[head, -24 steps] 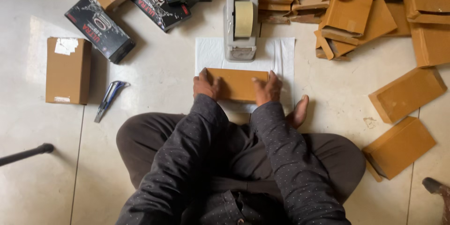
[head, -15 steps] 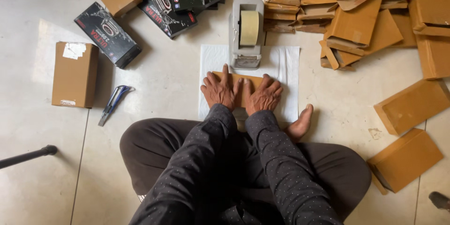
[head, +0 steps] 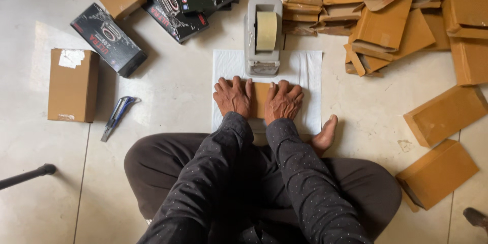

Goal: The person sits on the floor and repeatedly unpacks smartwatches from their retail boxes, then repacks them into brown cardboard shipping boxes. They use a tape dispenser to seal the boxes after placing the items inside.

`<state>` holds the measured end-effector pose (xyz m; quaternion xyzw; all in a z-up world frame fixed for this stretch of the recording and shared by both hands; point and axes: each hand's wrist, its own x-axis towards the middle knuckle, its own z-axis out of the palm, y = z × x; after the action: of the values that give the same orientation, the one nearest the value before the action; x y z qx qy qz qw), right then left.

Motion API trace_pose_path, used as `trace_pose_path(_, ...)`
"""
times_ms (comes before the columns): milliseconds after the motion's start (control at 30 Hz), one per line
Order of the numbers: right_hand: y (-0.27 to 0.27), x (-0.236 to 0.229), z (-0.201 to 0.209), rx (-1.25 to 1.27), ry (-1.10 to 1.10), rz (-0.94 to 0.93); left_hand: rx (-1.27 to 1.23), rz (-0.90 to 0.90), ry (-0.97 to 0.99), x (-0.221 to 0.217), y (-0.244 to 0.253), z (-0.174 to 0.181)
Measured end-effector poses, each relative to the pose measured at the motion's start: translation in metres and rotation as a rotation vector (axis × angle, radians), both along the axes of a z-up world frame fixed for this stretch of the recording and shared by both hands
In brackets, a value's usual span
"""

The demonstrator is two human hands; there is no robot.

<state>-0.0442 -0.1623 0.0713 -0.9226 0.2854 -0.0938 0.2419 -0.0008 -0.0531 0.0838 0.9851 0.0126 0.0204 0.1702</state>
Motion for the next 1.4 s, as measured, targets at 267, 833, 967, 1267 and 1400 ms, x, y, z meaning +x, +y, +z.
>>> trace_pose_path(267,0.008,0.001,-0.011,-0.092,-0.119,0.223,-0.059,-0.265,-0.146,0.002,0.007,-0.009)
trace_pose_path(833,0.003,0.010,-0.018,-0.335,-0.231,0.473,-0.149,-0.556,-0.243,0.014,0.011,-0.019)
trace_pose_path(967,-0.009,0.018,-0.022,-0.231,-0.099,0.498,-0.106,-0.496,-0.126,0.015,0.009,-0.017)
trace_pose_path(1267,-0.015,-0.005,0.005,-0.160,0.021,0.268,0.059,-0.081,0.055,0.012,0.014,0.005)
trace_pose_path(1400,0.004,-0.018,0.019,-0.197,0.267,0.444,0.240,-0.180,0.272,-0.019,0.020,0.021)
